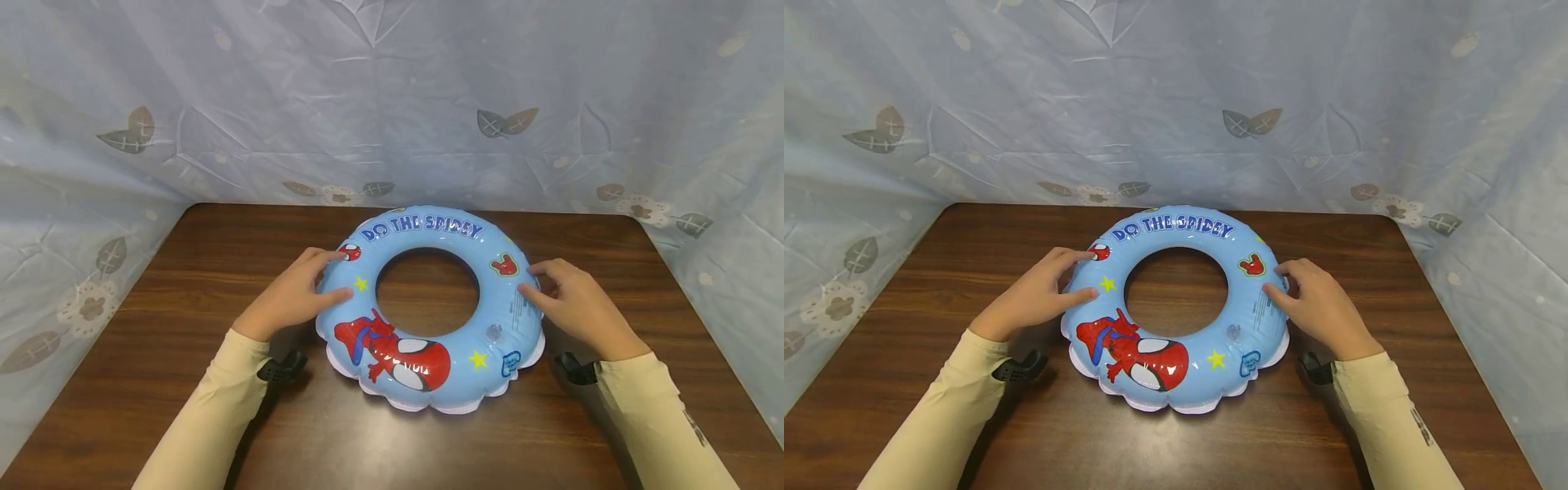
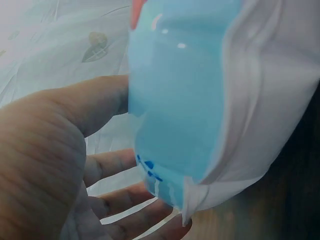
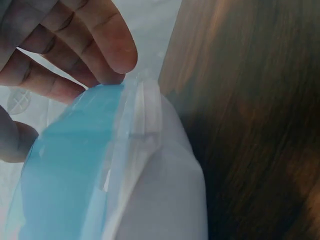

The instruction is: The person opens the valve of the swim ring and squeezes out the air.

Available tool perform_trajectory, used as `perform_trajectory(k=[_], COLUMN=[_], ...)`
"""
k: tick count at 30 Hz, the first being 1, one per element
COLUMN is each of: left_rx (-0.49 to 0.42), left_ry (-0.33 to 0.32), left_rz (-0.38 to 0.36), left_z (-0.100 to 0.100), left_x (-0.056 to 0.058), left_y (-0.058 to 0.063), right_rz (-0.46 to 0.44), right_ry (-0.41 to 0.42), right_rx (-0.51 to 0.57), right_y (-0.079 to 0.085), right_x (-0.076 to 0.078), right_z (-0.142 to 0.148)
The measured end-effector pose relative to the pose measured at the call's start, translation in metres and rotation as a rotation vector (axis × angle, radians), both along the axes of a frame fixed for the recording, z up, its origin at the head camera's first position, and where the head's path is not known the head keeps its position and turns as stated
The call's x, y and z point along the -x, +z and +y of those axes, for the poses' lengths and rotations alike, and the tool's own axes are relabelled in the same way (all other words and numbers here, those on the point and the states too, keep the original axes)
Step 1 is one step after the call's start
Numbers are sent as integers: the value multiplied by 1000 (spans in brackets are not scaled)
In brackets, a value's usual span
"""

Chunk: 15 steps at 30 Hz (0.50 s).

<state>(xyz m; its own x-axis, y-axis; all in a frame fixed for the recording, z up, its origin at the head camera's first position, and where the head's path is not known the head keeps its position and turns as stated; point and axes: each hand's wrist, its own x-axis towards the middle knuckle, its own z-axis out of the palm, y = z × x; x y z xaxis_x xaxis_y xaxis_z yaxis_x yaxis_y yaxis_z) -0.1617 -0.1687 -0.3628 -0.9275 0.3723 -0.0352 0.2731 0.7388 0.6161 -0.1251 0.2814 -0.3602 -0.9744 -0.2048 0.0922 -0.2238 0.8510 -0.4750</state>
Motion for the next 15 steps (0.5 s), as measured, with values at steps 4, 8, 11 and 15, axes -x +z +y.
perform_trajectory(k=[4, 8, 11, 15], left_rx=[1, 11, 17, 32], left_ry=[9, 10, 13, 29], left_rz=[9, 27, 30, 26], left_z=[2, 4, 7, 14], left_x=[1, 5, 8, 13], left_y=[-2, -4, -6, -5], right_rz=[-19, -65, -83, -91], right_ry=[-12, -34, -45, -29], right_rx=[-3, 21, 35, 20], right_y=[1, 1, 1, 2], right_x=[4, 7, 10, 14], right_z=[-1, -1, 0, -1])
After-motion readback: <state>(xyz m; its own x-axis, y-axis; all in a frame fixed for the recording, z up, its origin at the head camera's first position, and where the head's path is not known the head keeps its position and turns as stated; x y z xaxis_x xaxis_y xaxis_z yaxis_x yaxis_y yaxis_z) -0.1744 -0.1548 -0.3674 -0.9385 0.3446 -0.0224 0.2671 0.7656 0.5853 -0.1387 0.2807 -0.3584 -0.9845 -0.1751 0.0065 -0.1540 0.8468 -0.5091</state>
